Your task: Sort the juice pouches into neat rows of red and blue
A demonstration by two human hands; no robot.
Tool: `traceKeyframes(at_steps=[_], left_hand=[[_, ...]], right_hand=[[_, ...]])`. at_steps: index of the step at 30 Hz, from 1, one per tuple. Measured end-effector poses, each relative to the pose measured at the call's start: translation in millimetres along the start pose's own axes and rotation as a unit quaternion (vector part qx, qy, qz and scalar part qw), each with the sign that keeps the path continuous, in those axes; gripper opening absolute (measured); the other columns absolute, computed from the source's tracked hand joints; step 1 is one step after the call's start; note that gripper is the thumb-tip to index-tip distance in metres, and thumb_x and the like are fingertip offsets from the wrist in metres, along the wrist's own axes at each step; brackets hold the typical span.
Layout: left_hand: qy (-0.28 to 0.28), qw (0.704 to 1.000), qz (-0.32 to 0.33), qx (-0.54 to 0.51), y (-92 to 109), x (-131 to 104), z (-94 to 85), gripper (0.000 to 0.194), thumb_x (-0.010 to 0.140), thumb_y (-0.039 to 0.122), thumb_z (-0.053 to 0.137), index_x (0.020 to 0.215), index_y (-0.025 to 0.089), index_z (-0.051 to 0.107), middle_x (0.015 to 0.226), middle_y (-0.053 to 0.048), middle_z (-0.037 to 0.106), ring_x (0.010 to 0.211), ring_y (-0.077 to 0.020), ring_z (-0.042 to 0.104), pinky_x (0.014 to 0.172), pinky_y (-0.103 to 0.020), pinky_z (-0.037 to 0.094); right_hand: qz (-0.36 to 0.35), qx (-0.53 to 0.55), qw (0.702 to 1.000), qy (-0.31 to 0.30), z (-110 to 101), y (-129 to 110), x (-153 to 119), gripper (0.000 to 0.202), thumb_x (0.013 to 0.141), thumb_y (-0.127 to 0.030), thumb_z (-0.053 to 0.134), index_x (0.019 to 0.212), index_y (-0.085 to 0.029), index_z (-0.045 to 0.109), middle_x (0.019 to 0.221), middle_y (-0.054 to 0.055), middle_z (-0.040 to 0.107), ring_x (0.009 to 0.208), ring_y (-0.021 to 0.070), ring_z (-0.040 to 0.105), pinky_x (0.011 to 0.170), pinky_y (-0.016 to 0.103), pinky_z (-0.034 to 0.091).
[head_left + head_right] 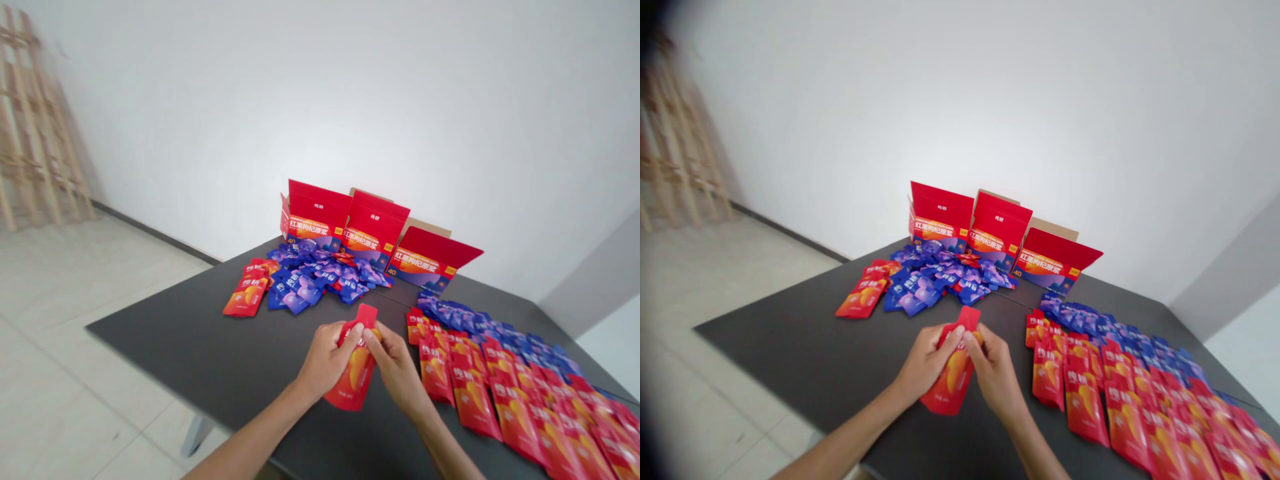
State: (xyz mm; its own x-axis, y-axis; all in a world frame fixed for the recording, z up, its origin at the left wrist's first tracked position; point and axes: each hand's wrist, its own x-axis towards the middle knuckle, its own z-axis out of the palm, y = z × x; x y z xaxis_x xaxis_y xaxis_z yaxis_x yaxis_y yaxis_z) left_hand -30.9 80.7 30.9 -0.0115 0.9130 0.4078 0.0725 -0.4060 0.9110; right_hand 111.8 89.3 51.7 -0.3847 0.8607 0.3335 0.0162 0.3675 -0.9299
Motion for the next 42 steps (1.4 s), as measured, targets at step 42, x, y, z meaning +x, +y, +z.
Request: traceKeyframes(at_steps=[42], left_hand=[[-0.072, 0.994, -0.034, 0.073, -19, 11, 0.6, 0.017, 0.091, 0.034, 0.051, 0.1, 0.021, 0.056, 0.08, -0.002, 0.071, 0.075, -0.0192, 0.068, 0.072, -0.031, 0.052]], right_hand=[[0.356, -0.286, 0.889, -0.043, -139, 31, -43, 0.036, 0.083, -0.035, 0.051, 0.05, -0.019, 0.052, 0.042, 0.0, 0.053, 0.038, 0.0089, 0.04, 0.043, 0.023, 0.026]])
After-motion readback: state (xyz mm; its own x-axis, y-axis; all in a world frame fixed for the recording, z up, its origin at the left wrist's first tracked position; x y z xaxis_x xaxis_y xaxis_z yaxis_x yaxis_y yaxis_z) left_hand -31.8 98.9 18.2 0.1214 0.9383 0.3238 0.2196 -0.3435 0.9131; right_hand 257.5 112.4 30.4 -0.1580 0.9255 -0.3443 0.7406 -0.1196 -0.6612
